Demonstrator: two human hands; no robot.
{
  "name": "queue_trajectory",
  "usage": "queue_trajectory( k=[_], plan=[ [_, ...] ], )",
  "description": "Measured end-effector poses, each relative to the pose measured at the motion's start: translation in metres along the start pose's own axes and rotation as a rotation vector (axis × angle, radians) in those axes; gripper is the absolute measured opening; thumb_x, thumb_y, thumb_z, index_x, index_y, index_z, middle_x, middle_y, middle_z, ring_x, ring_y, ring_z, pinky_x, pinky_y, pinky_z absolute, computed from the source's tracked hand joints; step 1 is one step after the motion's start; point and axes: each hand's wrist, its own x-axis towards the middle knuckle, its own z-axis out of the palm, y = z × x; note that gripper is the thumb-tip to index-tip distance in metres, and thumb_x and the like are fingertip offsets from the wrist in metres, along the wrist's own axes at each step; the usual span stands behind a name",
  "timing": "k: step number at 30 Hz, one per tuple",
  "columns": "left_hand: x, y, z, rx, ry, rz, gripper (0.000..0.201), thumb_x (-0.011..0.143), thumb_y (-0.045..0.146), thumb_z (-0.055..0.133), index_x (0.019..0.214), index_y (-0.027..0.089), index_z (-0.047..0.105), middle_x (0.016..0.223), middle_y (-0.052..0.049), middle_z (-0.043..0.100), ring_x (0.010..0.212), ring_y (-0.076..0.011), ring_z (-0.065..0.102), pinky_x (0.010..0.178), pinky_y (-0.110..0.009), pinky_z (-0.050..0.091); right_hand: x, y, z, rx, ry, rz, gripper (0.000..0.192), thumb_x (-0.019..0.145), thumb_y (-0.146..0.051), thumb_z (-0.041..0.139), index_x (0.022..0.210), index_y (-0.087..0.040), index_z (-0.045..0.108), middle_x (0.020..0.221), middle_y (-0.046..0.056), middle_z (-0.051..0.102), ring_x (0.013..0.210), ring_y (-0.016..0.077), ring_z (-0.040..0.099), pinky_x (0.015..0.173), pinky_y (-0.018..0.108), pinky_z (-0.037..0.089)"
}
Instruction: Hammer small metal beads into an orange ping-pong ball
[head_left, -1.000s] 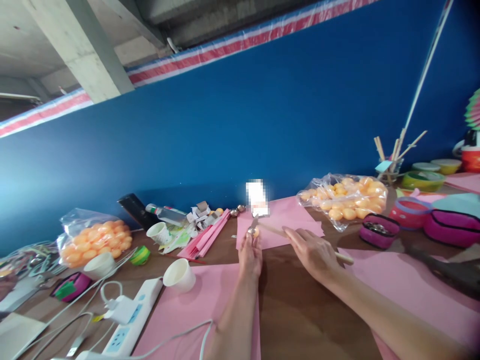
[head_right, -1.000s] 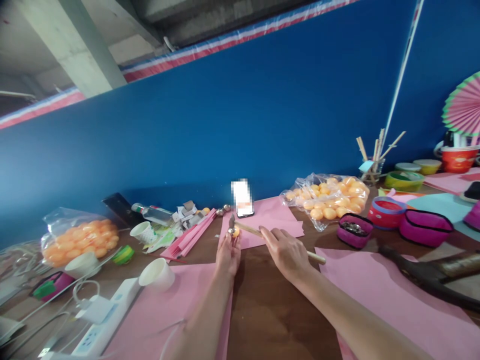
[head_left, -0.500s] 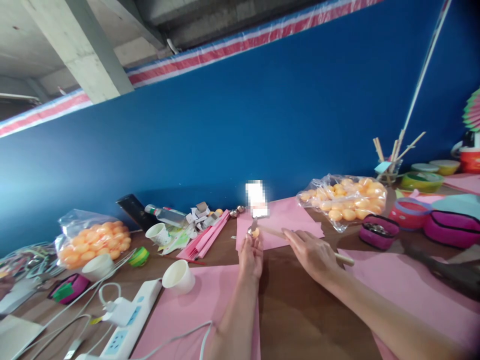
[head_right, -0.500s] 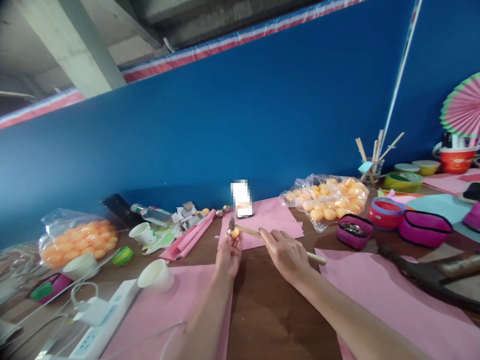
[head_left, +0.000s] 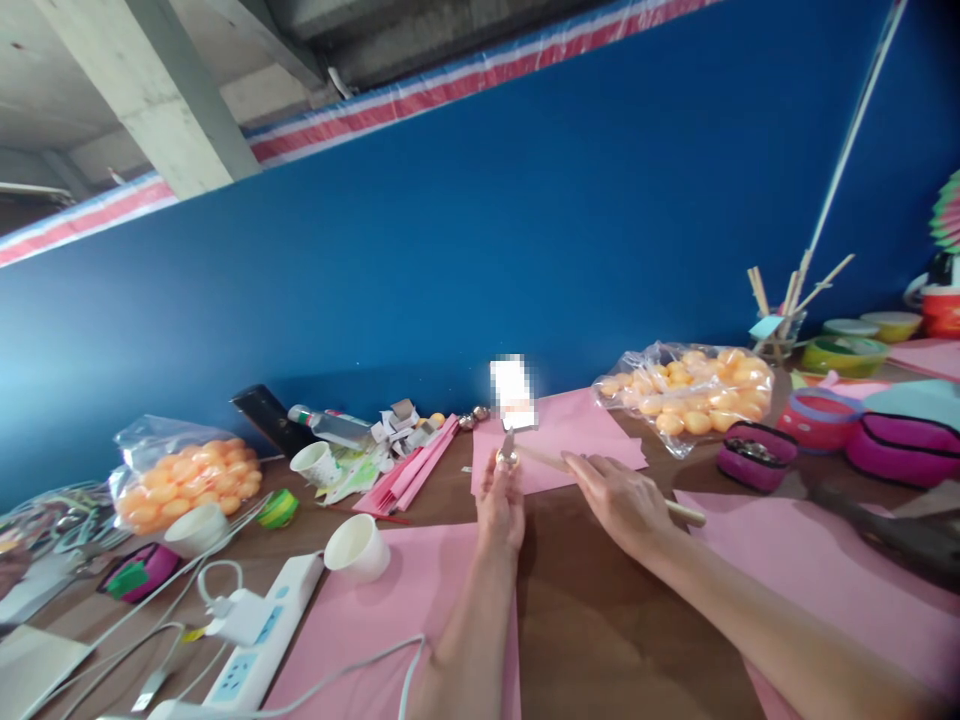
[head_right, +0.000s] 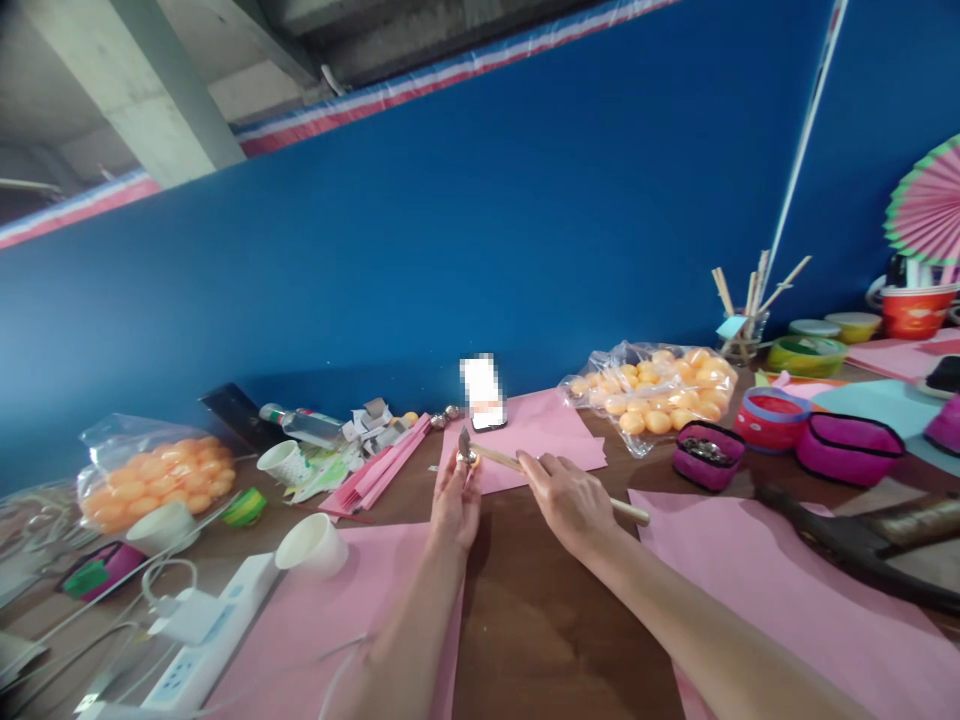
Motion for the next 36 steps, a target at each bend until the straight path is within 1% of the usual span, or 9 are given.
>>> queue_trajectory(
  k=[6,9,13,18,26,28,31,33,36],
  plan=[
    [0.001,-0.001,0.000,-0.021,0.012,0.008,0.021,0.073,0.006,0.057,0.091,0.016,0.060,0.094,-0.005,0.065,0.087,-0.0129,0.062,0.088,-0.027,0.045,0.000,0.000,0.000,0.033,0.010,0.034,0.032,0.089,-0.025,0.032,0.116,-0.024,0.048,0.079,0.003,0.062,0.072,0.0132,0.055,0.050,0.022,0.029],
    [0.003,-0.003,-0.004,-0.035,0.012,-0.014,0.021,0.073,0.006,0.056,0.091,0.016,0.060,0.094,-0.005,0.065,0.087,-0.0127,0.062,0.088,-0.028,0.045,0.000,-0.001,0.000,0.030,0.004,0.012,0.030,0.088,-0.025,0.033,0.113,-0.025,0.051,0.078,0.003,0.062,0.070,0.0128,0.055,0.050,0.022,0.029],
    [0.005,-0.004,-0.007,-0.062,-0.009,-0.052,0.013,0.075,0.012,0.055,0.087,0.016,0.059,0.092,-0.007,0.065,0.093,-0.0156,0.060,0.087,-0.030,0.046,-0.001,-0.002,0.000,0.027,0.031,0.005,0.031,0.089,-0.024,0.031,0.115,-0.025,0.050,0.079,0.003,0.062,0.072,0.0128,0.055,0.052,0.021,0.030],
    [0.004,-0.002,-0.006,-0.046,0.017,-0.070,0.004,0.074,0.013,0.057,0.077,0.013,0.057,0.083,-0.007,0.065,0.092,-0.0176,0.060,0.087,-0.032,0.046,-0.001,-0.002,0.001,-0.010,-0.013,-0.002,0.031,0.089,-0.025,0.032,0.115,-0.026,0.049,0.079,0.003,0.062,0.070,0.0139,0.055,0.050,0.022,0.028],
    [0.002,-0.001,-0.004,-0.079,-0.002,-0.105,0.003,0.073,0.013,0.057,0.076,0.013,0.057,0.084,-0.008,0.064,0.092,-0.0185,0.060,0.086,-0.031,0.046,0.000,0.001,0.003,0.009,0.006,0.002,0.032,0.089,-0.025,0.031,0.115,-0.026,0.049,0.080,0.003,0.061,0.072,0.0135,0.054,0.051,0.023,0.028],
    [0.002,0.000,-0.004,-0.067,0.005,-0.114,0.006,0.073,0.016,0.058,0.079,0.013,0.058,0.084,-0.008,0.064,0.091,-0.0185,0.061,0.085,-0.030,0.047,0.003,0.008,0.004,0.015,0.018,0.034,0.032,0.089,-0.026,0.031,0.116,-0.026,0.049,0.084,0.004,0.060,0.077,0.0143,0.053,0.057,0.023,0.031],
    [0.002,0.000,-0.004,-0.052,0.039,-0.138,0.010,0.075,0.019,0.057,0.082,0.013,0.059,0.084,-0.009,0.065,0.089,-0.0180,0.061,0.083,-0.029,0.048,0.007,0.026,0.007,-0.029,0.004,0.168,0.031,0.089,-0.027,0.033,0.116,-0.028,0.048,0.089,0.004,0.059,0.083,0.0165,0.051,0.063,0.024,0.033],
    [0.001,-0.001,-0.003,-0.042,0.052,-0.156,0.012,0.075,0.021,0.057,0.084,0.013,0.059,0.084,-0.008,0.065,0.087,-0.0173,0.062,0.080,-0.028,0.049,0.010,0.040,0.010,-0.086,-0.062,0.256,0.030,0.088,-0.029,0.034,0.113,-0.030,0.050,0.089,0.004,0.057,0.085,0.0182,0.049,0.062,0.025,0.033],
    [-0.001,-0.002,-0.002,-0.008,0.034,-0.181,0.015,0.074,0.023,0.059,0.086,0.015,0.059,0.082,-0.007,0.065,0.082,-0.0159,0.063,0.075,-0.026,0.050,0.012,0.058,0.016,-0.139,-0.177,0.340,0.028,0.087,-0.029,0.035,0.108,-0.032,0.053,0.090,0.005,0.055,0.089,0.0210,0.047,0.064,0.027,0.033]
  ],
)
